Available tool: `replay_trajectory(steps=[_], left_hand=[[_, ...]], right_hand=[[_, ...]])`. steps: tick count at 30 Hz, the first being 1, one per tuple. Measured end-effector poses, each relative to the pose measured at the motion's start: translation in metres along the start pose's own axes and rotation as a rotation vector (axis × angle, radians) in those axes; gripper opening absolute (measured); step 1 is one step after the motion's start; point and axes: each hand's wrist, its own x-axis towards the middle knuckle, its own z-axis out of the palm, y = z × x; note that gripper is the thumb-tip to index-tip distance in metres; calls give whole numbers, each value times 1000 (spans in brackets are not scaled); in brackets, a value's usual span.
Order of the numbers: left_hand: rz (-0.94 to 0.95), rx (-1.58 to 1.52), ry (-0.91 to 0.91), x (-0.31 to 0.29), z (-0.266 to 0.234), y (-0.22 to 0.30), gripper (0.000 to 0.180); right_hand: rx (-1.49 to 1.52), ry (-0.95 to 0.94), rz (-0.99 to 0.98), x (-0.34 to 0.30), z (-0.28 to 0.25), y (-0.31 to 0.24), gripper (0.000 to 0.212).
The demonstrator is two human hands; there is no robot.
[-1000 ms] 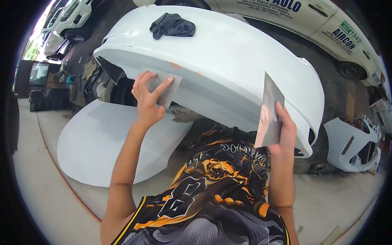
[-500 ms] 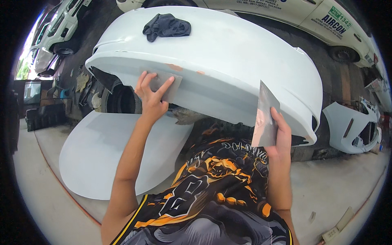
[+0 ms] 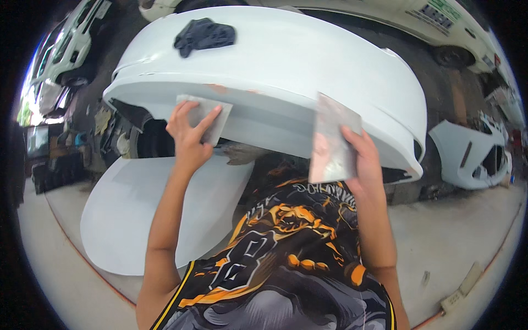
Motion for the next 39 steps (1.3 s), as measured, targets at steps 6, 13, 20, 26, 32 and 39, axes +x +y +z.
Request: replay_trajectory(steps=[6,13,20,26,32,39], left_hand=[[217,-351,-246,4,-54,62,81],[312,-196,-348,6,-65,73,87],[70,-3,-2,11,-13,13,90],[59,52,166,14,30,-17,90],[88,94,138,17,34,-17,88],[16,46,141,10,30,-21,88]], right_hand=[[-162,-183,-27,15,44,5,42],[-408,-269,-236,15,61,13,41],[-57,40,-335,83,7,-41,38],[106,11,-203,125,-46,-40,37],[106,14,-183,128,-51,-40,39],[108,19,-155,126,-48,-42,42]])
